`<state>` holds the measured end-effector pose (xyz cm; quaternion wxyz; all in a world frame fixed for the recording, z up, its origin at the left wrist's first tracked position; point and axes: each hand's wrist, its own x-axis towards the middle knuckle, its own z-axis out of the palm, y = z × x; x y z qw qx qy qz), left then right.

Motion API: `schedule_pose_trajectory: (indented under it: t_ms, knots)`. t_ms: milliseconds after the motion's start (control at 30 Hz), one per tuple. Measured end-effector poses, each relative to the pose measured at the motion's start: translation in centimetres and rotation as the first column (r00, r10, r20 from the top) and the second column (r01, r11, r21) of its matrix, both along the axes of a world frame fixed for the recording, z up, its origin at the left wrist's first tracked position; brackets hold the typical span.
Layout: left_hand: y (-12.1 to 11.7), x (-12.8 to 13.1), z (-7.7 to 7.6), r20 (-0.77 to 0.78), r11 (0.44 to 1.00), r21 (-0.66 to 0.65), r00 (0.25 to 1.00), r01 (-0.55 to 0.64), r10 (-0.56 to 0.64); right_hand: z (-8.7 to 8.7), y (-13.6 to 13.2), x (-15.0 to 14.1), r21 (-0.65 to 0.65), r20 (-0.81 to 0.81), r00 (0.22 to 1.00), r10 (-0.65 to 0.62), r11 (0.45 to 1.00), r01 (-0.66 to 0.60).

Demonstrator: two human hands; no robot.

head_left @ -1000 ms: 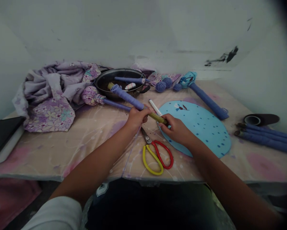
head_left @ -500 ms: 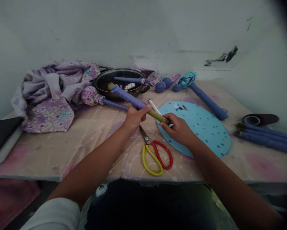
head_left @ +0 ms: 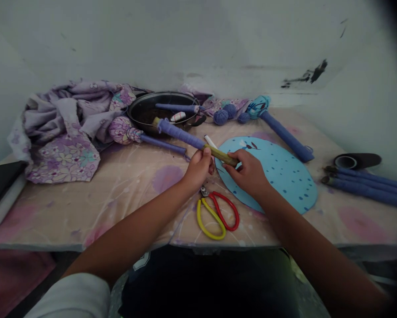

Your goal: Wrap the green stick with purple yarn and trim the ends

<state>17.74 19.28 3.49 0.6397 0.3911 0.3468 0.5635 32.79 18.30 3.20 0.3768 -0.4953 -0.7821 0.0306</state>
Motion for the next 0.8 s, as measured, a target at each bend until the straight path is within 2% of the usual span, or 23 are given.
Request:
schedule_pose_trajectory:
  t_ms: [67, 167, 233, 300, 333, 400, 467, 500, 567, 633, 800]
  knots:
    - [-0.2, 0.0, 0.4, 0.066, 0.998, -0.061, 0.997, 0.033, -0.029, -0.2, 0.4, 0.4, 0.083, 0.05, 0.998, -0.025, 0.996, 0.021]
    - [-0.7, -0.2, 1.1, 0.177, 0.98, -0.158, 0.98, 0.12, -0.091, -0.4, 0.6, 0.7, 0.114, 0.074, 0.996, -0.052, 0.993, 0.044]
    - [-0.8, -0.3, 1.4, 0.197, 0.983, -0.142, 0.977, 0.112, -0.083, -0.3, 0.5, 0.6, 0.046, -0.015, 1.0, -0.025, 0.999, 0.025]
    - [-0.8, -0.4, 1.3, 0.194, 0.994, -0.089, 0.98, 0.063, -0.045, 0.0, 0.3, 0.3, -0.143, -0.246, 0.969, 0.022, 0.988, -0.059]
    - [-0.7, -0.4, 1.2, 0.19, 0.997, -0.065, 0.981, 0.046, -0.033, 0.1, 0.2, 0.1, -0.262, -0.391, 0.92, 0.025, 0.955, -0.138]
    - [-0.6, -0.3, 1.0, 0.178, 0.999, -0.034, 0.984, 0.037, -0.03, 0.5, 0.0, -0.3, -0.442, -0.626, 0.779, -0.037, 0.84, -0.315]
    - [-0.6, -0.3, 0.8, 0.16, 0.998, -0.011, 0.986, 0.055, -0.053, 0.9, -0.1, -0.5, -0.506, -0.719, 0.687, -0.105, 0.757, -0.413]
    - [-0.6, -0.3, 0.7, 0.152, 0.998, -0.004, 0.986, 0.069, -0.068, 1.0, -0.2, -0.6, -0.511, -0.728, 0.676, -0.118, 0.751, -0.419]
    - [-0.7, -0.3, 0.7, 0.138, 0.997, -0.002, 0.988, 0.077, -0.076, 1.1, -0.2, -0.7, -0.494, -0.712, 0.694, -0.106, 0.778, -0.388]
    - [-0.6, -0.3, 0.7, 0.131, 0.999, -0.027, 0.991, 0.034, -0.03, 0.9, -0.3, -0.8, -0.464, -0.678, 0.732, -0.06, 0.808, -0.364]
    - [-0.1, -0.4, 0.7, 0.127, 0.992, -0.055, 0.985, -0.113, 0.119, 0.0, -0.3, -0.4, -0.455, -0.576, 0.817, 0.04, 0.814, -0.361]
